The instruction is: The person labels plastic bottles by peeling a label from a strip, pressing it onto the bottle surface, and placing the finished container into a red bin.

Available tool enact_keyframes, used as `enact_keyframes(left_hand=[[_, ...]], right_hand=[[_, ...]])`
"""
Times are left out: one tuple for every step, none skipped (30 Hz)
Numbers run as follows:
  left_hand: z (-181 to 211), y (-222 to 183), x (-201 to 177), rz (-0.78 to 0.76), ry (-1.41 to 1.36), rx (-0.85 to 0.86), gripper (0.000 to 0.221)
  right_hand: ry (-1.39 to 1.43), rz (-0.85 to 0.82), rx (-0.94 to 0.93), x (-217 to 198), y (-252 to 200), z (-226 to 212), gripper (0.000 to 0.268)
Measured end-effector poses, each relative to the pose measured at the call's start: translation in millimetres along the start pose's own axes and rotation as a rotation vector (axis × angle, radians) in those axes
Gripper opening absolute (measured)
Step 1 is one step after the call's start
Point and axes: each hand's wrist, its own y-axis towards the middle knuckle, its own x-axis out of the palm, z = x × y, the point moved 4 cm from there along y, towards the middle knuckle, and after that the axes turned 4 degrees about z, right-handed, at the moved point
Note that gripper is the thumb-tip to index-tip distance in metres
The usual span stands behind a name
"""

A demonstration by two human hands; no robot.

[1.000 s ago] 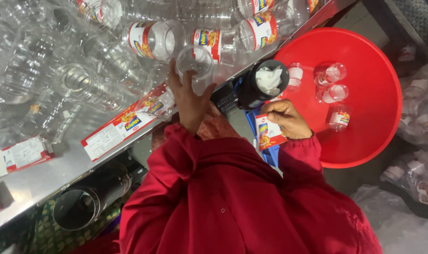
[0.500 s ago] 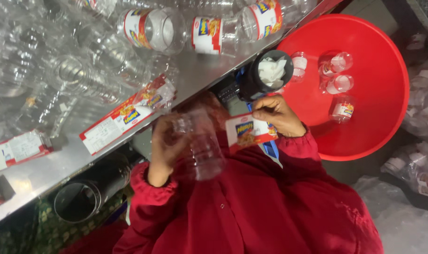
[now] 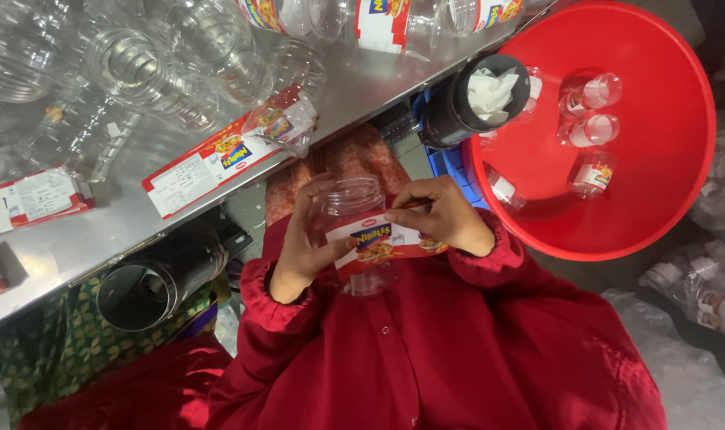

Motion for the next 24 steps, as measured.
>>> enact_keyframes(left_hand=[[0.4,-1.0,-1.0,0.017,-0.01,-0.022,0.077],[2.3,-1.8,-1.8,0.018,0.021,0.001,0.075],[3.9,-2.1,-2.4,0.02,0.051,0.026,0.073],[5.1,-2.5,-3.0,0.023,0.081,0.051,0.071],[5.1,-2.4,-3.5,0.025,0.079,0.06,0.071],[4.6,-2.1,-3.7,0.028,0.076,0.069,0.07],[4.1,-2.1,-4.0,0.03,0.073,0.077,0.07],[3.2,-2.4,-4.4,0.032,0.06,0.071,0.069],[2.3,-2.8,-4.6,0.033,0.046,0.065,0.069],[1.5,-3.2,-4.9,0.034,0.033,0.058,0.068],[1.6,-3.1,-5.1,0.031,0.04,0.068,0.068],[1.9,-3.0,-5.2,0.027,0.048,0.079,0.068],[2.6,-2.8,-5.3,0.023,0.056,0.089,0.069],[2.5,-2.8,-5.6,0.022,0.039,0.073,0.068],[2.6,-3.2,-6.0,0.021,0.022,0.058,0.067],[2.4,-3.4,-6.4,0.02,0.005,0.042,0.067],[2.4,-3.1,-6.5,0.017,-0.008,0.041,0.066],[2.2,-2.7,-6.8,0.014,-0.02,0.039,0.066],[1.7,-2.6,-7.1,0.01,-0.033,0.036,0.066],[0.6,-2.5,-8.0,0.016,-0.02,0.023,0.065],[-0.7,-2.3,-8.9,0.022,-0.007,0.01,0.065],[-2.0,-2.1,-10.0,0.028,0.006,-0.002,0.064],[-2.2,-1.3,-10.7,0.023,0.003,0.013,0.065],[-2.3,0.1,-11.6,0.018,0.0,0.029,0.065]], right_hand=[[-0.006,0.008,-0.035,1.8,-0.1,-1.2,0.014],[-0.011,0.016,-0.07,3.6,-0.4,-2.3,0.014],[-0.019,0.023,-0.107,4.7,-0.2,-3.6,0.014],[-0.031,0.032,-0.11,5.9,-0.1,-3.9,0.015],[-0.043,0.041,-0.114,7.1,0.0,-4.3,0.015],[-0.056,0.05,-0.119,8.1,0.1,-4.8,0.015],[-0.055,0.049,-0.098,9.1,0.1,-4.6,0.016],[-0.055,0.047,-0.078,9.6,-0.1,-4.4,0.016],[-0.055,0.047,-0.056,10.4,-0.4,-4.0,0.016],[-0.054,0.05,-0.053,11.1,-0.6,-4.2,0.016],[-0.053,0.055,-0.05,11.8,-0.6,-4.5,0.016],[-0.052,0.06,-0.046,12.1,-0.4,-4.7,0.017],[-0.065,0.067,-0.066,12.2,-0.1,-5.9,0.016],[-0.079,0.073,-0.086,12.1,0.1,-7.2,0.016],[-0.092,0.079,-0.106,12.0,0.4,-8.5,0.016],[-0.092,0.081,-0.102,12.2,0.4,-9.2,0.016],[-0.093,0.081,-0.099,12.4,0.1,-10.3,0.016],[-0.094,0.082,-0.096,12.6,-0.1,-11.6,0.017],[-0.085,0.09,-0.093,12.7,-0.3,-13.4,0.017],[-0.077,0.098,-0.09,12.8,-0.2,-15.6,0.017],[-0.069,0.105,-0.088,12.9,-0.1,-18.1,0.017],[-0.152,0.172,-0.188,11.6,-0.8,-24.9,0.018],[-0.236,0.238,-0.289,11.3,-2.0,-31.6,0.021],[-0.32,0.303,-0.39,12.1,-3.8,-37.4,0.023]])
